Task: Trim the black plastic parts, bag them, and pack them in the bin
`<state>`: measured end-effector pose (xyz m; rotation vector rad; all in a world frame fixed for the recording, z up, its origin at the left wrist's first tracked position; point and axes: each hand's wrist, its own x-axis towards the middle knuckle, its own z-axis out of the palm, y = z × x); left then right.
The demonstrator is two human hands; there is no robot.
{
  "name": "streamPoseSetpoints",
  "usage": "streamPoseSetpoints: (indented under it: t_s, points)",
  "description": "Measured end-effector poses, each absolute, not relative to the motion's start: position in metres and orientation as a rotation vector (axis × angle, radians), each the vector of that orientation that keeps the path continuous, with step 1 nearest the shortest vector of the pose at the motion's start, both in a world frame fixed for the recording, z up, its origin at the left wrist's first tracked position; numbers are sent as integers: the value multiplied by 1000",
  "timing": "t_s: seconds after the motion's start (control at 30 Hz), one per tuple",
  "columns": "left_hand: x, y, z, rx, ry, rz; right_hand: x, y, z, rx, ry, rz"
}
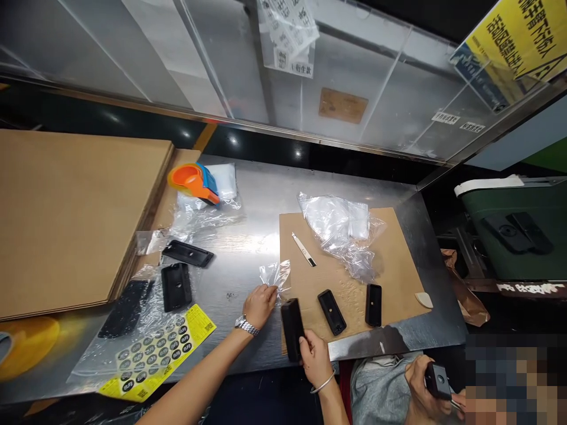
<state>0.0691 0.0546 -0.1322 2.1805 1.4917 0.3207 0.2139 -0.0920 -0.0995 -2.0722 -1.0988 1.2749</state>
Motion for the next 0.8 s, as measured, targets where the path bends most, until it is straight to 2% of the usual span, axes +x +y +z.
streamPoseSetpoints:
  t_s: [0.1, 0.2, 0.33, 0.53, 0.8]
  points:
    - [65, 57, -134, 2156, 1342, 295, 210, -92, -105, -1965, -1057, 1477]
    - [56, 57, -133, 2155, 1186, 307, 211, -89, -116, -1963, -1001, 1500]
    - [49, 46, -129, 2175, 1161, 359, 213, -87, -118, -2038, -1010, 1332]
    - [63, 21, -115, 2291, 1248, 412, 199, -81, -96, -2133, -1113, 959]
    - [67, 18, -90, 2474, 1141, 463, 196, -62, -100, -2134, -1084, 923]
